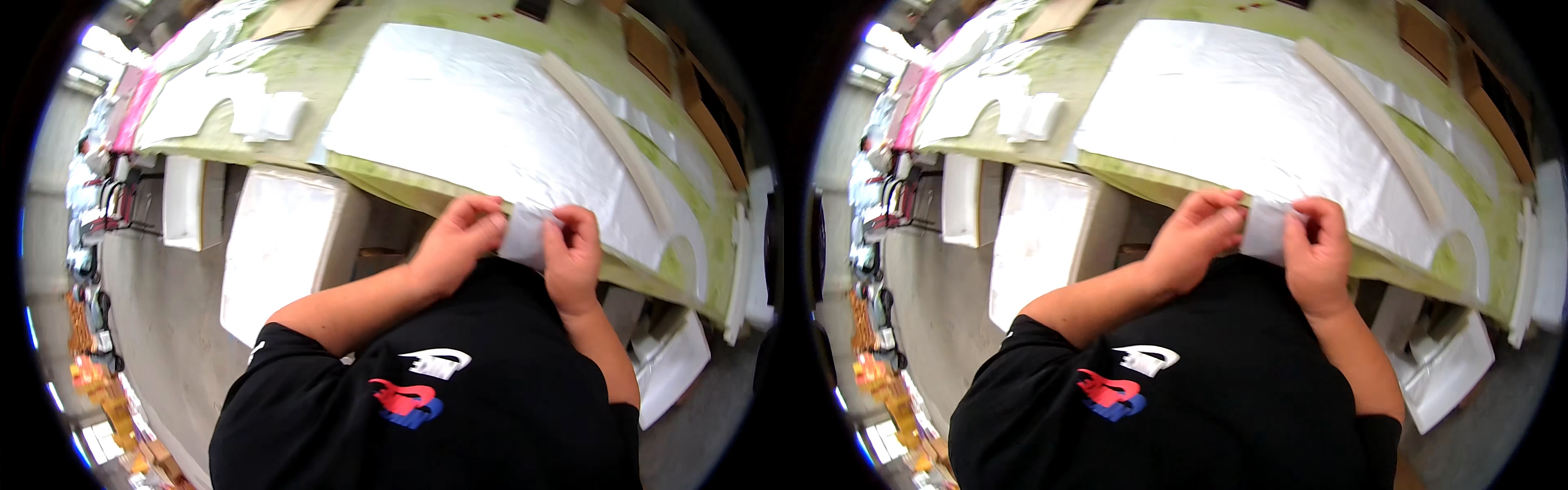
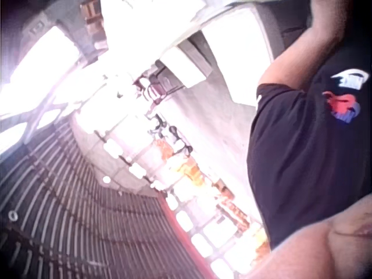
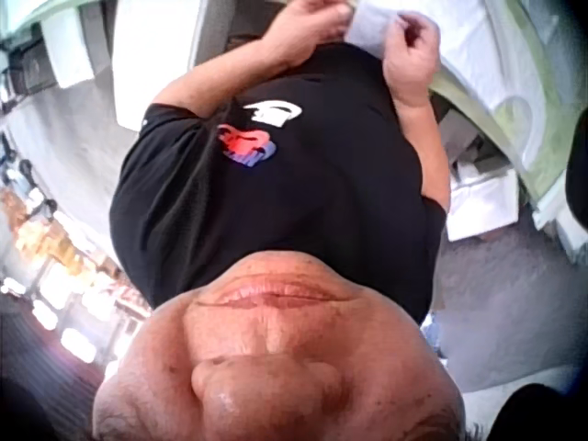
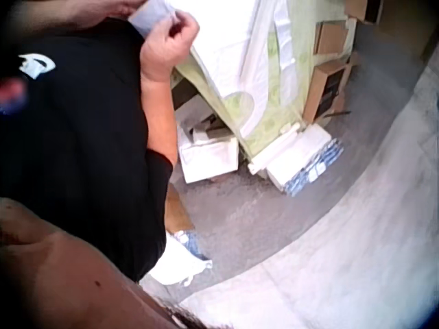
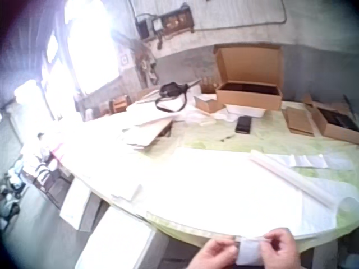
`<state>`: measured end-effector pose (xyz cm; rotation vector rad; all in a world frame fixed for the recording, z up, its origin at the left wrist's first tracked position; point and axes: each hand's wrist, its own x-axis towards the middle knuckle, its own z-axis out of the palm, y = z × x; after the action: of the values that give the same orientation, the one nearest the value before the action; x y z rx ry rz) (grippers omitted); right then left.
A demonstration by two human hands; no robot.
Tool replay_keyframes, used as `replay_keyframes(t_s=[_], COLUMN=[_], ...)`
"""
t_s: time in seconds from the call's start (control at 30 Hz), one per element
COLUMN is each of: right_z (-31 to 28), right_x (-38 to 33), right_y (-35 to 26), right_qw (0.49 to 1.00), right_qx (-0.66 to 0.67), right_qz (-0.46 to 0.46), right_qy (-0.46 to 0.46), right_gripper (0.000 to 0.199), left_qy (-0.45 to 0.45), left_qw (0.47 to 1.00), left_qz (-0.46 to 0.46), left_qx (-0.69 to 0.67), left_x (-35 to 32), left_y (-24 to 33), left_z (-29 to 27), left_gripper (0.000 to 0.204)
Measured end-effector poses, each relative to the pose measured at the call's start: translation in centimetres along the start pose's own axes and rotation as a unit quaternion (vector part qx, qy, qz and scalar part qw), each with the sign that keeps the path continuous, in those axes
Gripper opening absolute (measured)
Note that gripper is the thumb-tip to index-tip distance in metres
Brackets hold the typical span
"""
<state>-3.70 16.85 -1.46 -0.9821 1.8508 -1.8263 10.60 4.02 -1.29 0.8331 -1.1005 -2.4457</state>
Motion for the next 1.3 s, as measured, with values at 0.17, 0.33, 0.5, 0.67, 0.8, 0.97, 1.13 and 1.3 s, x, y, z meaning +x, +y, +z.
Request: replay_keyframes(t_s=[0.17,0.33,0.5,0.67,0.8,0.97,1.13,1.3], right_z=[1.3,2.0,2.0,2.3,2.0,1.4,-1.4,-10.5], right_x=[0.6,1.0,1.0,1.2,1.1,1.1,3.3,5.8], right_y=[-1.4,-0.7,0.0,-0.3,-0.4,-0.9,-2.2,-1.7], right_qw=[0.996,0.993,0.986,0.985,0.988,0.99,0.984,0.868], right_qx=[0.038,0.052,0.052,0.043,0.036,0.027,-0.109,-0.423], right_qz=[0.032,0.034,0.06,0.062,0.055,0.046,-0.129,-0.235], right_qy=[-0.079,-0.098,-0.146,-0.155,-0.139,-0.133,-0.055,0.108], right_gripper=[0.023,0.028,0.023,0.02,0.018,0.016,0.016,0.034], left_qy=[-0.023,0.162,0.304,0.393,0.398,0.349,0.336,0.273], left_qw=[0.996,0.942,0.841,0.723,0.481,0.458,0.529,0.618], left_qz=[0.048,0.24,0.298,0.134,0.239,0.244,0.358,0.407], left_qx=[0.07,0.168,0.332,0.552,0.744,0.78,0.692,0.615], left_x=[-0.2,0.0,1.4,3.7,3.9,3.4,3.9,3.9], left_y=[-0.5,9.0,22.4,25.1,23.2,21.1,20.8,17.9], left_z=[-2.4,-10.1,-21.4,-25.3,-24.7,-24.2,-24.6,-19.8], left_gripper=[0.014,0.019,0.022,0.022,0.023,0.032,0.039,0.034])
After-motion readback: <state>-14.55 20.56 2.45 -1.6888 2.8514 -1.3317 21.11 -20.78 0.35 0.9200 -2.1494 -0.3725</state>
